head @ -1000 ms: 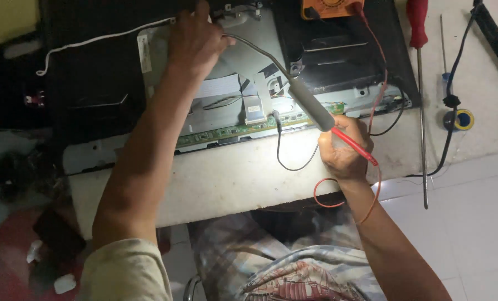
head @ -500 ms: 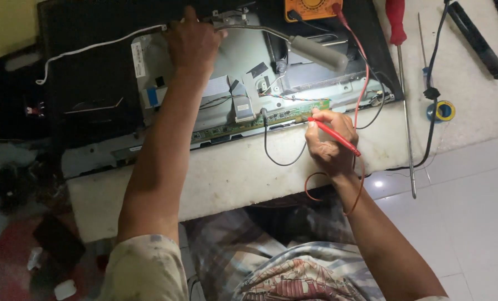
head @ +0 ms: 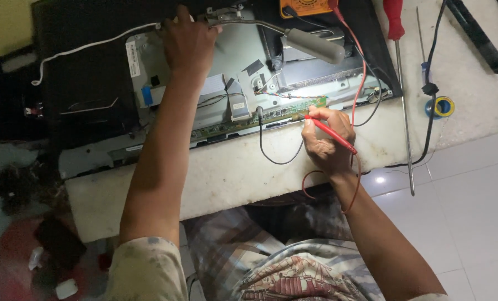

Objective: Testing and prying components on a television circuit board using a multimeter and a small tool.

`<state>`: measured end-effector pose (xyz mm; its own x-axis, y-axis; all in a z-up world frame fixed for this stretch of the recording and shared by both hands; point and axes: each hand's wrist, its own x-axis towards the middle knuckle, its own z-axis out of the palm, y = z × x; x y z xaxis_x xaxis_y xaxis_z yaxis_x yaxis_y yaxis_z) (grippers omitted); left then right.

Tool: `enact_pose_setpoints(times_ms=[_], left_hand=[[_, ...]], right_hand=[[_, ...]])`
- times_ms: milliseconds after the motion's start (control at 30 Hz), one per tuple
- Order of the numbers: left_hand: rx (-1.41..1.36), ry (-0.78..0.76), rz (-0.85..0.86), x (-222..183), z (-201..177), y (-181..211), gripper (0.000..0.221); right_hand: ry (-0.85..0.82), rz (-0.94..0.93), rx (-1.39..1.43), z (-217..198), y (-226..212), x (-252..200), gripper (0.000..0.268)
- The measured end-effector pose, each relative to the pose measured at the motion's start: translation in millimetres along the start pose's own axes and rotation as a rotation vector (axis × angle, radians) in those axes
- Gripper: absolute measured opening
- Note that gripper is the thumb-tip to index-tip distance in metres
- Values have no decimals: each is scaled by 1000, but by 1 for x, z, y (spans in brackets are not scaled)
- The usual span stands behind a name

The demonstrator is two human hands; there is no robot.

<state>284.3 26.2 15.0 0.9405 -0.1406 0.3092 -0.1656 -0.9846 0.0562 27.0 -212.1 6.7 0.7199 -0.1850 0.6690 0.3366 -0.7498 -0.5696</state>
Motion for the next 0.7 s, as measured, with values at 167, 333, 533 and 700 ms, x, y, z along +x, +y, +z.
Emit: enact_pose_setpoints(times_ms=[167,333,533,700], left_hand=[[145,54,67,0,7,-4,50],[137,0,122,-12,-13,-1,26],[-114,255,263,-95,-55,13,73],[-630,197,391,-188,-84,51,57]], right_hand=[[-7,12,-6,0,-1,0,10],[-10,11,-4,-1,-2,0,11],[-12,-11,-7,-1,-2,0,10],[-13,-30,95,3,21,-13,10]])
